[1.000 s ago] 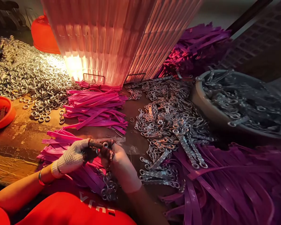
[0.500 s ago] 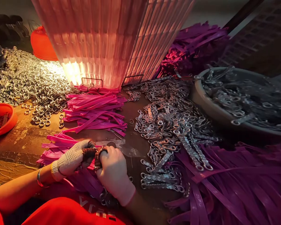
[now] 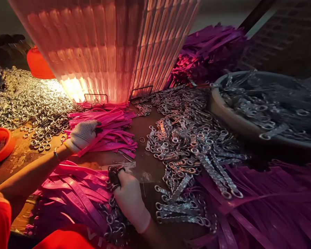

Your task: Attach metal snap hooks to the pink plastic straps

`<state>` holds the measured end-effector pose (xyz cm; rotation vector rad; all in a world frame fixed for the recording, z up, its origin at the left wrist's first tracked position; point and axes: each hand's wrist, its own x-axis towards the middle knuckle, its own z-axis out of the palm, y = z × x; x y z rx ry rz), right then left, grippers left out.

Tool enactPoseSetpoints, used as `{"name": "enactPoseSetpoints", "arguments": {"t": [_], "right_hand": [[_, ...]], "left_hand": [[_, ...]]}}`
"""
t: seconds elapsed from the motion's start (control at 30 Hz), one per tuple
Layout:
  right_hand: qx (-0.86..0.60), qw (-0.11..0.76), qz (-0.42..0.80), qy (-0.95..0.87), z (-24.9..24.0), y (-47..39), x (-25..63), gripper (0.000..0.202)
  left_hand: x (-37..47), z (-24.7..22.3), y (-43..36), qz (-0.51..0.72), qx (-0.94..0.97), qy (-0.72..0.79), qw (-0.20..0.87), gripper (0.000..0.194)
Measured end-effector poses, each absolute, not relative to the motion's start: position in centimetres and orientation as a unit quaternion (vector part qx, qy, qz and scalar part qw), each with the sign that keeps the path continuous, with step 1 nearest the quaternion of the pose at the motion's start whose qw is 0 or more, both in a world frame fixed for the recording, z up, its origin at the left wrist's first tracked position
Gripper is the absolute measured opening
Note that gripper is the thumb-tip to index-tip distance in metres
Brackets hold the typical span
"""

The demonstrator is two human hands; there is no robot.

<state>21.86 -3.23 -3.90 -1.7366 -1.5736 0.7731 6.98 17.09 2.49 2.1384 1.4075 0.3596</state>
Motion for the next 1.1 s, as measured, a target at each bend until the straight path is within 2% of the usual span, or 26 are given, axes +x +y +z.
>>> {"name": "enactPoseSetpoints", "arguments": {"t": [0.1,0.27,0.47,0.67,0.73,0.8,0.9,1.0,1.1], "right_hand": [[-0.651,0.332,0.303,-0.612,-4.3,-3.5,21.9,0.017],[-0.642,0.337,0.305,-0.617,-4.6,-3.6,22.0,0.015],[-0.642,0.341,0.282,-0.627,-4.7,-3.6,21.8,0.014],[-0.643,0.360,0.292,-0.610,-4.4,-4.4,22.0,0.017],[-0.632,0.386,0.299,-0.602,-4.2,-4.6,22.1,0.017],[-0.626,0.404,0.305,-0.593,-3.9,-4.7,22.3,0.017],[-0.622,0.408,0.319,-0.587,-3.8,-4.7,22.4,0.019],[-0.616,0.409,0.318,-0.593,-4.0,-4.7,22.5,0.020],[-0.608,0.406,0.327,-0.599,-4.3,-4.7,22.7,0.022]], "left_hand": [[7.7,2.4,20.5,0.074,0.830,0.539,0.121,0.035],[7.9,1.2,20.8,0.056,0.830,0.547,0.100,0.028],[7.4,1.4,19.0,0.108,0.848,0.511,0.092,0.024],[6.8,4.6,17.3,0.187,0.850,0.476,0.122,0.013],[6.0,6.9,16.0,0.279,0.822,0.463,0.178,0.012],[5.1,9.0,14.3,0.394,0.745,0.453,0.290,0.014],[3.4,9.5,11.8,0.487,0.597,0.456,0.446,0.014],[1.6,6.0,9.8,0.501,0.483,0.489,0.526,0.016],[0.0,1.8,7.9,0.397,0.307,0.552,0.666,0.014]]}}
